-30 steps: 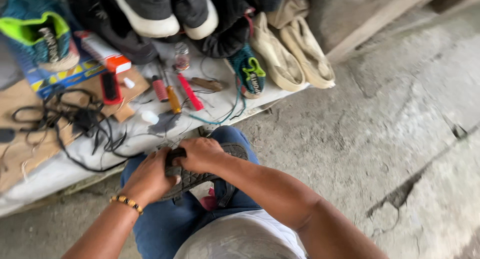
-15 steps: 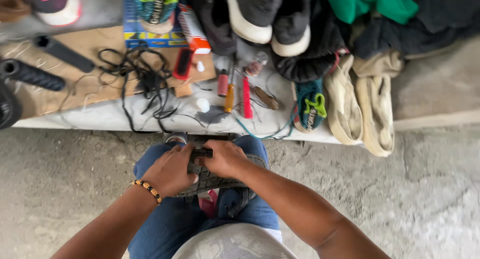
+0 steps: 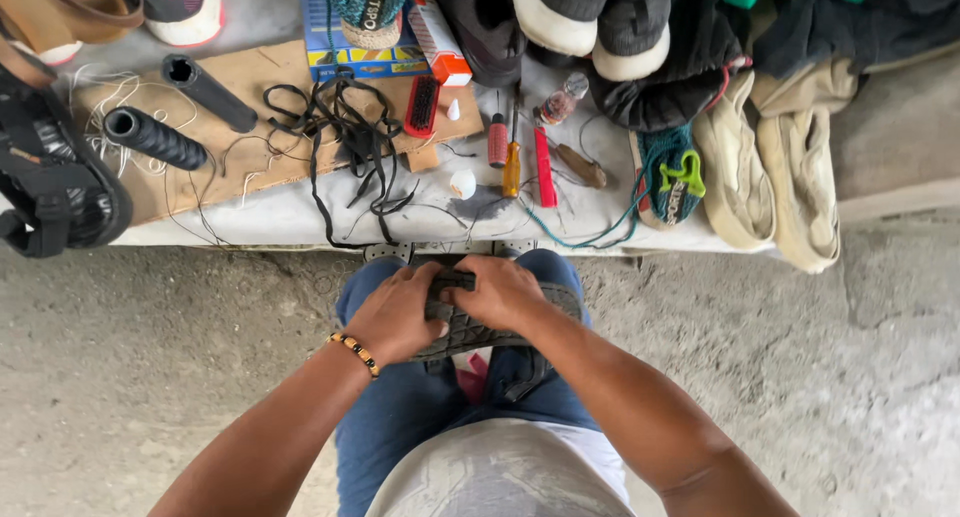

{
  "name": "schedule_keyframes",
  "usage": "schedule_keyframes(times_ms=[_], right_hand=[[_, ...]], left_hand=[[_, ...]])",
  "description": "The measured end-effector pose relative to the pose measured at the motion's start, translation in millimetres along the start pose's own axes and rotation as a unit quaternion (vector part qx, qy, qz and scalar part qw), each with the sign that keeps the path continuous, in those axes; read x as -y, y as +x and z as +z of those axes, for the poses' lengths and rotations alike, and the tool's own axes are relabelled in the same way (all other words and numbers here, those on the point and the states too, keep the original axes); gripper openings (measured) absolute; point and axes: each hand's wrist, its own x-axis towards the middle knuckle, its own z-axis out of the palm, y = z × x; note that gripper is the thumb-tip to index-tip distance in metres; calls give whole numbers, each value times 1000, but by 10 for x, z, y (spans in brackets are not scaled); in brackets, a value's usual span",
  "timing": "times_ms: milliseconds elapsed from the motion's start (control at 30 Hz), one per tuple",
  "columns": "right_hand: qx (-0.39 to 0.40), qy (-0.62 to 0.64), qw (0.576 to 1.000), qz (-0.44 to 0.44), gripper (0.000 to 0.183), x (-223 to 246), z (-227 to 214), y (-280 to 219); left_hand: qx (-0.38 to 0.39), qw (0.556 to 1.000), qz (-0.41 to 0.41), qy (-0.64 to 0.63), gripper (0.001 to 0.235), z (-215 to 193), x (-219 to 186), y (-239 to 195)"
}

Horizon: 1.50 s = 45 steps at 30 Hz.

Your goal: The person applies glue from a small bottle to the sole of a black shoe and presses the sole firmly to bond it. The person repeatedly applies glue and presses the sole to ensure adhesion.

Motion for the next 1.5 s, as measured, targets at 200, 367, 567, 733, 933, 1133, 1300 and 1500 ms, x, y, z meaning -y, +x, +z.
schedule_keyframes(times_ms=[200, 367, 567, 733, 933, 1133, 1300, 1500], right_hand=[[-10, 25, 999, 46, 64, 40, 93, -207], [-41, 22, 997, 59, 66, -252, 299, -48], [-39, 34, 999, -15, 61, -246, 187, 45], [-64, 55, 996, -35, 57, -262, 112, -109], [-139, 186, 973, -11, 64, -427, 6, -238], [-69, 208, 975, -43, 72, -245, 63, -129], [8, 166, 984, -64, 76, -213, 128, -45], [45, 193, 978, -67, 58, -307, 148, 315]], left_hand=[[80, 996, 40, 5, 91, -178, -10, 12], [68, 996, 56, 12, 92, -31, 31, 174], [12, 1000, 10, -5, 91, -40, 18, -4], [-64, 997, -39, -11, 101, -116, -177, -430], [-146, 952, -85, -255, 106, -189, -244, -689], [-59, 925, -83, -366, 101, -357, 95, -642], [-34, 970, -82, -228, 96, -89, 312, -594], [-29, 976, -86, -196, 91, -129, 298, -559]])
